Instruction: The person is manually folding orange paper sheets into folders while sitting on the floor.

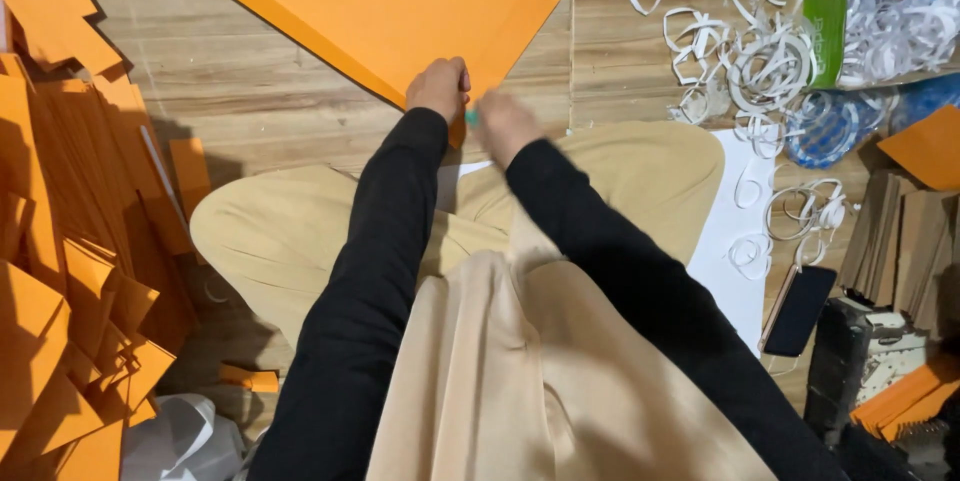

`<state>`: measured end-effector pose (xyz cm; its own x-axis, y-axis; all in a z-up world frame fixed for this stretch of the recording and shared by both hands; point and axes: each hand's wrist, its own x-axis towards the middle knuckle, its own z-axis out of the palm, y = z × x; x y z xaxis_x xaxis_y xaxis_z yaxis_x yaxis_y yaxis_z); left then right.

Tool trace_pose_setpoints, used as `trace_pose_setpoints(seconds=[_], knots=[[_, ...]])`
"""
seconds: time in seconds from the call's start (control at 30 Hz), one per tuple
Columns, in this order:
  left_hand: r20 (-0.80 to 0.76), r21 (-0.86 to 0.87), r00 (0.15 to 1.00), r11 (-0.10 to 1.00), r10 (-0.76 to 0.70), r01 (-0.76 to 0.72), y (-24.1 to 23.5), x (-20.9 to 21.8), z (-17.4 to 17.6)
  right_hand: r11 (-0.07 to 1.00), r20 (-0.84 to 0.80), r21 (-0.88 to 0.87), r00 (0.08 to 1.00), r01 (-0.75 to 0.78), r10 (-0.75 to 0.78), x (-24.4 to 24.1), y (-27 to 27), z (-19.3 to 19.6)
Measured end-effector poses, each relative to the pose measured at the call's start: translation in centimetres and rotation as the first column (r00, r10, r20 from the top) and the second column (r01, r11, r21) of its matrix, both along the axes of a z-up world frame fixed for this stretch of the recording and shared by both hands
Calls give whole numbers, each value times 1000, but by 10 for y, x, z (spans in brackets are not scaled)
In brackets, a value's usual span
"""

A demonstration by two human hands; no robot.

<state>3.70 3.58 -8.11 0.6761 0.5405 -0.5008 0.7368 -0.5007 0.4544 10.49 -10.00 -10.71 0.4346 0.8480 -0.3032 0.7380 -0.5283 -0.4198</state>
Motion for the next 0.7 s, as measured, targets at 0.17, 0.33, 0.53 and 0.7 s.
trace_pose_setpoints(seconds=[0.17,0.33,0.53,0.7], knots=[[263,463,955,851,137,-249,-11,-29,76,998,-58,14,997,53,-52,16,-33,67],[180,64,383,378,906,-924,1,-59,57,795,77,157,796,586,-601,113,-74,67],[487,-72,389,480,782,-874,44,-61,-5,906,329,293,857,305,-395,122,-66,96],[765,-49,459,752,452,-658,32,-52,178,839,437,524,891,-145,-119,98,-10,194]])
